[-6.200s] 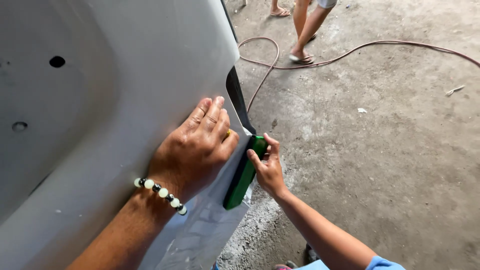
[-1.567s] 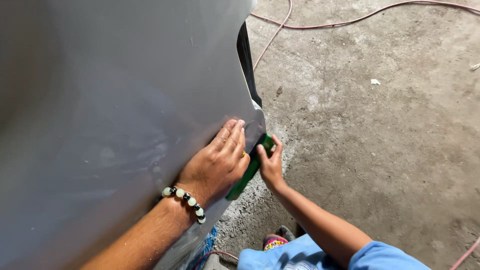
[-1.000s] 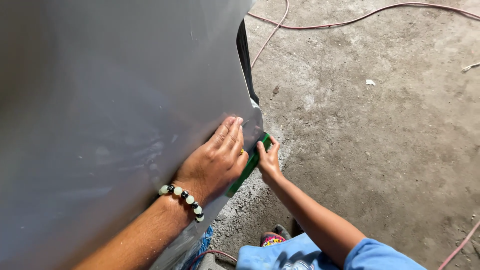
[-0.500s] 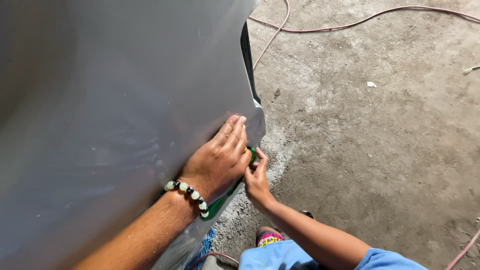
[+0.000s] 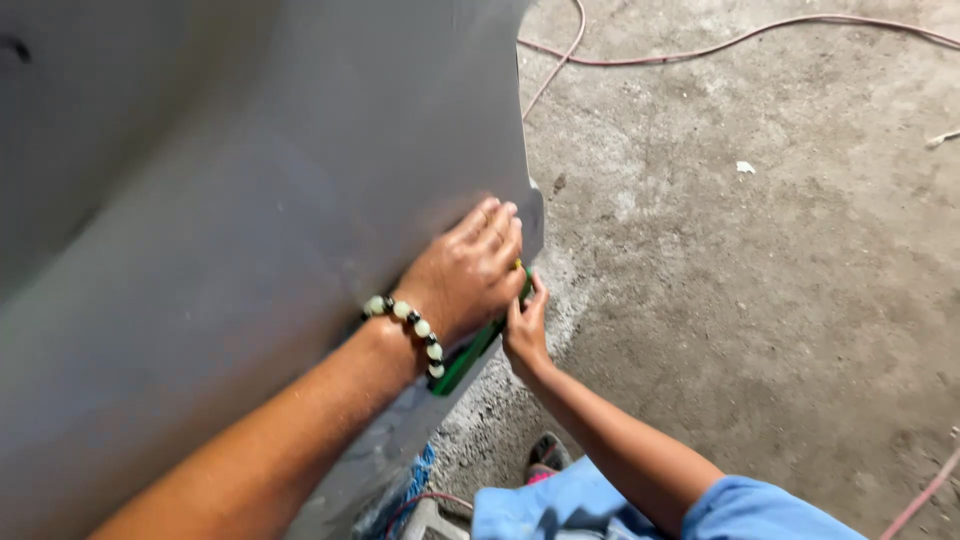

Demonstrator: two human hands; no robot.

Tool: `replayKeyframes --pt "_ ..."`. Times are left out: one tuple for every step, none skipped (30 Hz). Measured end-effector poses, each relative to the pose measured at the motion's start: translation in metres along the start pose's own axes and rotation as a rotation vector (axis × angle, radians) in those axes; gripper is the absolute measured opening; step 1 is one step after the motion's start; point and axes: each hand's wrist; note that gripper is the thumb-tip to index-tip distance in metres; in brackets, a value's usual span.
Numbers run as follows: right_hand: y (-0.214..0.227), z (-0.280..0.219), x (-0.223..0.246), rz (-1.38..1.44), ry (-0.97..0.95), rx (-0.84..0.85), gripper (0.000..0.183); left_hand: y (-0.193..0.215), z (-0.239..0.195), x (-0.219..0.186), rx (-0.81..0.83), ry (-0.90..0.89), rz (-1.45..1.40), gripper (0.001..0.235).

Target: Sand the surface of a car panel using a sanding block and water.

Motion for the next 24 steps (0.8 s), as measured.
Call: replayKeyframes --pt "0.000 -0.004 -0.003 -0.004 -0.003 -0.006 0.062 0.005 -0.004 -0.001 -0.002 -0.002 -0.008 0.027" --pt "0.000 -0.007 -0.007 -0.003 0.053 -0.013 0.061 0.009 -0.008 -0.002 -0.003 -0.021 0.067 0.029" --pt "-0.002 -0.007 -0.008 0.004 0.117 -0.020 0.060 0.014 -0.009 0.000 -0.008 -0.046 0.149 0.030" --pt "-0.006 -0.018 0.000 0.004 0.121 -0.027 0.060 0.023 -0.014 0.001 -0.013 -0.052 0.149 0.030" --pt "-0.014 -0.027 0.008 -0.083 0.204 -0.014 0.060 0.033 -0.017 0.003 0.005 -0.066 0.174 0.029" --pt "-0.021 -0.036 0.017 -0.171 0.287 0.000 0.061 0.043 -0.021 0.006 0.024 -0.080 0.198 0.028" --pt "-0.019 -0.028 0.019 -0.166 0.291 -0.002 0.061 0.051 -0.025 0.009 0.024 -0.083 0.203 0.028" --pt "-0.016 -0.020 0.021 -0.168 0.234 -0.028 0.062 0.059 -0.029 0.012 0.018 -0.074 0.192 0.026" --pt "-0.016 -0.011 0.023 -0.167 0.177 -0.052 0.063 0.067 -0.033 0.017 0.014 -0.063 0.184 0.023" --pt "-0.012 -0.002 0.017 -0.161 0.180 -0.050 0.063 0.068 -0.034 0.021 0.016 -0.065 0.190 0.023" --pt "-0.003 0.004 0.010 -0.145 0.092 -0.110 0.062 0.067 -0.034 0.021 0.011 -0.092 0.191 0.024" --pt "0.006 0.012 0.003 -0.128 0.003 -0.169 0.061 0.066 -0.034 0.023 0.005 -0.118 0.192 0.024" --pt "-0.005 0.008 0.003 -0.123 0.016 -0.175 0.061 0.059 -0.032 0.026 -0.004 -0.126 0.201 0.024" --pt "-0.016 0.005 0.003 -0.146 0.073 -0.140 0.063 0.052 -0.030 0.029 -0.010 -0.123 0.212 0.025" --pt "-0.019 -0.014 0.002 -0.181 0.113 -0.100 0.065 0.049 -0.031 0.021 -0.008 -0.110 0.207 0.026" --pt "-0.021 -0.022 0.013 -0.187 0.109 -0.101 0.065 0.058 -0.028 0.022 -0.010 -0.108 0.200 0.026" --pt "-0.020 -0.032 0.018 -0.167 0.128 -0.041 0.065 0.060 -0.029 0.021 0.002 -0.090 0.199 0.025" --pt "-0.020 -0.042 0.024 -0.147 0.144 0.019 0.065 0.063 -0.029 0.020 0.013 -0.073 0.198 0.024" --pt "-0.023 -0.027 0.034 -0.144 0.150 0.024 0.065 0.062 -0.028 0.023 0.013 -0.070 0.206 0.024" --pt "-0.025 -0.014 0.045 -0.137 0.105 -0.010 0.063 0.062 -0.027 0.024 -0.006 -0.080 0.207 0.023" --pt "-0.021 -0.010 0.054 -0.141 0.050 -0.043 0.061 0.063 -0.028 0.016 -0.023 -0.085 0.196 0.023" --pt "-0.017 -0.024 0.053 -0.147 0.046 -0.037 0.061 0.065 -0.029 0.012 -0.021 -0.076 0.192 0.023" --pt "-0.018 -0.026 0.051 -0.200 0.068 -0.033 0.062 0.063 -0.027 0.017 -0.014 -0.077 0.169 0.023" --pt "-0.020 -0.028 0.050 -0.254 0.090 -0.029 0.064 0.060 -0.025 0.023 -0.007 -0.079 0.146 0.023"
Point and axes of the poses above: each hand's wrist, its own z-axis towards the middle knuckle, its own y-axis out of the back of the hand, x = y × z, and after that the axes turned 1 degree about x, right-handed
